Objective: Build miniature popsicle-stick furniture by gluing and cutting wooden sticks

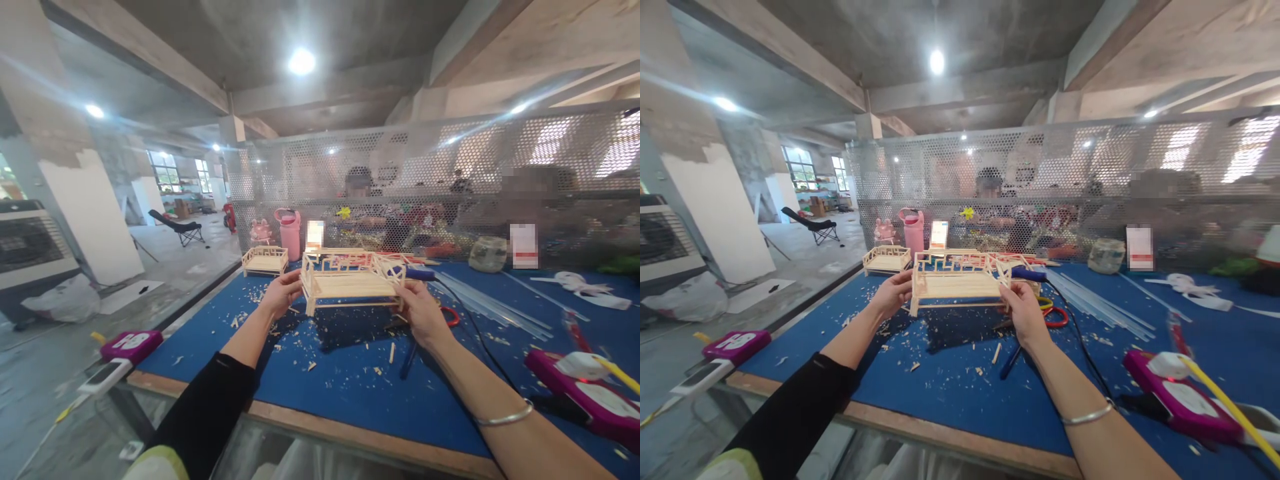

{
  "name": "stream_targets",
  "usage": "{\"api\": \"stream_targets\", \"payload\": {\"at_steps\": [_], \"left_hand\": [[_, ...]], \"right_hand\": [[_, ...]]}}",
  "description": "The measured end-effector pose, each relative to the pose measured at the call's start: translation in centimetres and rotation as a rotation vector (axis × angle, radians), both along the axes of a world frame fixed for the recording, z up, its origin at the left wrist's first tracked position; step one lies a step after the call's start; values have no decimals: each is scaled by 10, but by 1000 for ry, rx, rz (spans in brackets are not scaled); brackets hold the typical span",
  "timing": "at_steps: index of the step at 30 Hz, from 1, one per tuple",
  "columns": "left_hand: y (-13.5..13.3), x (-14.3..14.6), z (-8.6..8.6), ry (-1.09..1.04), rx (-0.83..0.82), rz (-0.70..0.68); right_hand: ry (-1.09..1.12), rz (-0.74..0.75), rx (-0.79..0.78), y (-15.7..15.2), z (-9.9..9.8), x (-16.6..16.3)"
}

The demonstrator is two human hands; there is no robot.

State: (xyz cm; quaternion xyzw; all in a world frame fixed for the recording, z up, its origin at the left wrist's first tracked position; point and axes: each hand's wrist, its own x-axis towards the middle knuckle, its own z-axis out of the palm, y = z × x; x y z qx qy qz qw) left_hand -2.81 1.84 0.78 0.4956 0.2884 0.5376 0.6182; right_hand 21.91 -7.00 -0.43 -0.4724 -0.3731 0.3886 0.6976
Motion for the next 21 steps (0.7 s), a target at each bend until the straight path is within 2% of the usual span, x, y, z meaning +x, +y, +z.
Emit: {"api": "stream_targets", "payload": {"at_steps": [3, 6, 10, 12, 16, 18, 21], "left_hand": [[-4, 3, 4, -43, -47, 12], [-10, 11, 15, -120, -68, 90], [-25, 36, 28, -183, 82, 234], [-34, 52, 26, -78, 239, 309], [-46, 72, 13, 348, 614, 477], [-48, 73, 7, 475, 700, 532], [-46, 67, 3, 500, 718, 583]], "right_hand": [[43, 38, -117, -1, 0, -3], [170, 129, -241, -2, 0, -5], [279, 251, -327, -4, 2, -10], [324, 311, -353, -4, 3, -12], [406, 373, -393, -5, 4, -15], [423, 378, -407, -6, 4, -15], [445, 396, -400, -8, 5, -17]]}}
